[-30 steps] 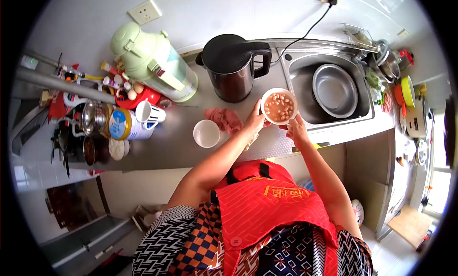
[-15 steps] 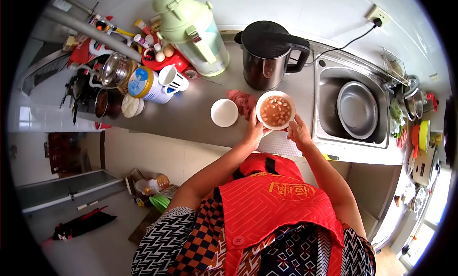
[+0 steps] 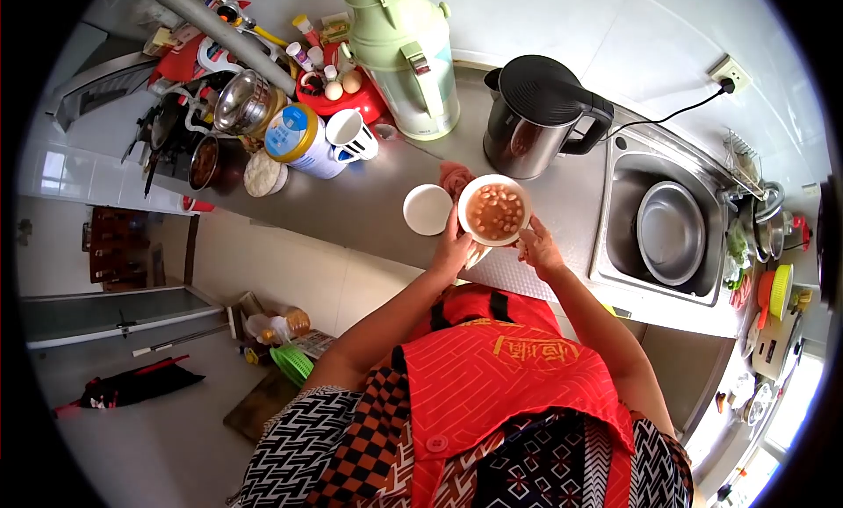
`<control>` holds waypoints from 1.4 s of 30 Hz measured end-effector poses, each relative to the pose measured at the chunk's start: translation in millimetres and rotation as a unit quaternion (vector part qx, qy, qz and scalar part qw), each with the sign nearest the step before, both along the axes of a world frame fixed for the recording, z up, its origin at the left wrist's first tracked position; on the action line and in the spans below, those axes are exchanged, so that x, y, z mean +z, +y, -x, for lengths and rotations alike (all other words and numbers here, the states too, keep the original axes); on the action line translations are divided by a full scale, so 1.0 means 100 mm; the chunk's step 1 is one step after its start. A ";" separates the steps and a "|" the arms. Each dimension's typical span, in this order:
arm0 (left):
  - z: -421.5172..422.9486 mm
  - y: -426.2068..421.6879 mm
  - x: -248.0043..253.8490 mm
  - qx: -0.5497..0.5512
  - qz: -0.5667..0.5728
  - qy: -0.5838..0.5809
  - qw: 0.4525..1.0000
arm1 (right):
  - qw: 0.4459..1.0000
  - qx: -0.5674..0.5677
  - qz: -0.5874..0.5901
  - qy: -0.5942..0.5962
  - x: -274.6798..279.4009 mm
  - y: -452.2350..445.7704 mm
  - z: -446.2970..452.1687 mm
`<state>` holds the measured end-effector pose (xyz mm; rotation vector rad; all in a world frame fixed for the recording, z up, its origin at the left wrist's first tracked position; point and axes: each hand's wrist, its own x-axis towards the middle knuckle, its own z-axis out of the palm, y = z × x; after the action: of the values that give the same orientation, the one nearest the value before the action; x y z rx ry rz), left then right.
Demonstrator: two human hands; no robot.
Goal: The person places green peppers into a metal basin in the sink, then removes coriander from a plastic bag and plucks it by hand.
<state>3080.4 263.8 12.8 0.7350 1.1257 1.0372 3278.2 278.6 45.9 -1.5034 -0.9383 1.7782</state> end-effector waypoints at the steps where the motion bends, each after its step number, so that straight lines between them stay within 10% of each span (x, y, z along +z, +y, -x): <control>1: 0.06 0.02 -0.08 0.000 -0.016 0.034 0.999 | 1.000 0.010 0.001 -0.004 0.02 0.03 0.04; 27: 0.99 0.41 0.31 0.045 0.031 0.013 0.998 | 0.985 0.002 0.000 0.173 -0.01 0.50 0.97; 30: 1.01 0.19 -0.10 0.075 -0.180 0.285 0.938 | 0.993 -0.015 0.067 0.099 -0.29 0.27 0.91; 38: 0.86 -0.03 -0.48 -0.051 -0.258 0.545 0.796 | 0.986 0.104 0.096 0.084 -0.54 -0.02 1.10; 42: 0.86 -0.24 -0.24 -0.014 -0.110 0.457 0.882 | 0.985 0.106 0.106 0.085 -0.53 -0.09 1.21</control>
<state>2994.5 239.9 -11.6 1.5093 1.7979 0.7906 3156.8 269.1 -7.3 -1.3902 -0.8723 2.1826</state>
